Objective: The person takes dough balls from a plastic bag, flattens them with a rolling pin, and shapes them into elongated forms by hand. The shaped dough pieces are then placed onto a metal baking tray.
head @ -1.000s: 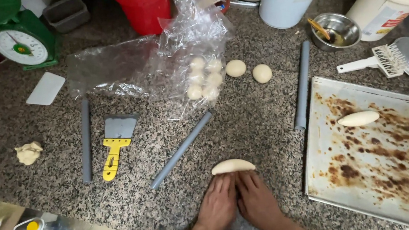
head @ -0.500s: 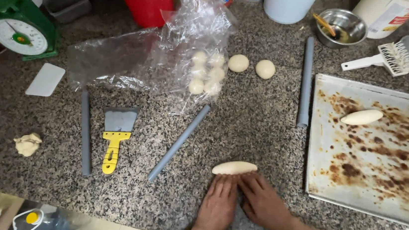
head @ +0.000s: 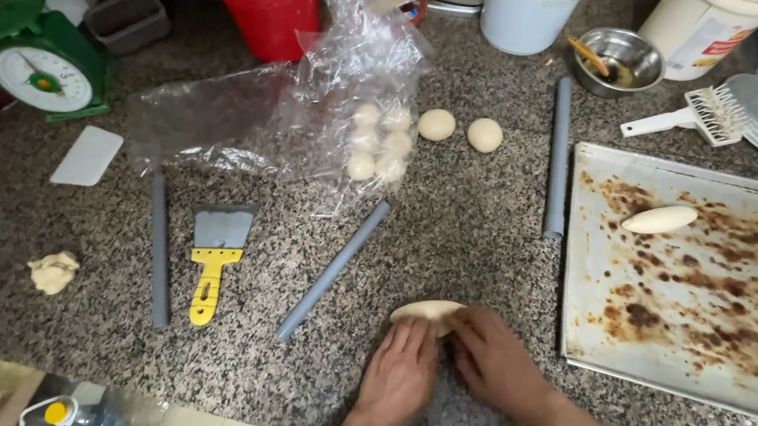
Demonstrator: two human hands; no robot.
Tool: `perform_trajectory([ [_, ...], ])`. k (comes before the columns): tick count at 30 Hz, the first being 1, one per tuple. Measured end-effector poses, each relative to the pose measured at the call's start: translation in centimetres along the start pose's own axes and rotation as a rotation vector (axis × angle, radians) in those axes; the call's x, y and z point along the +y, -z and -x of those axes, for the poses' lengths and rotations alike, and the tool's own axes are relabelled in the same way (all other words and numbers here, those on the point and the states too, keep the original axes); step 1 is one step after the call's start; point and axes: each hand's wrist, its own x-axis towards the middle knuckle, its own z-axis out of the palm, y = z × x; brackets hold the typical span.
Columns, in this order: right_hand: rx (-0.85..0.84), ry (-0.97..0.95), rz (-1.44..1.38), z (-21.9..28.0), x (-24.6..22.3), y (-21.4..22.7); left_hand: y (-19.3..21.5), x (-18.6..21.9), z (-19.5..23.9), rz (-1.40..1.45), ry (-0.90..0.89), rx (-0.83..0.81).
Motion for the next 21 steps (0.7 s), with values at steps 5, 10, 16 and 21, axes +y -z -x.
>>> perform_trajectory([
  [5, -0.037, 0.093, 0.050, 2.2, 0.3, -2.0, -2.0, 0.7, 1.7, 0.016, -0.018, 0.015],
  [10, -0.066, 0.131, 0.038, 4.2, -1.4, -2.9, -3.4, 2.7, 4.4, -0.034, -0.010, -0.043],
  [16, 0.005, 0.038, -0.158, 3.3, -0.5, -0.8, 3.1, 0.9, 2.0, 0.043, -0.057, 0.111],
  [21, -0.073, -0.079, 0.071, -0.4, 0.3, -0.1, 1.2, -1.0, -0.4, 0.115, 0.114, -0.038],
])
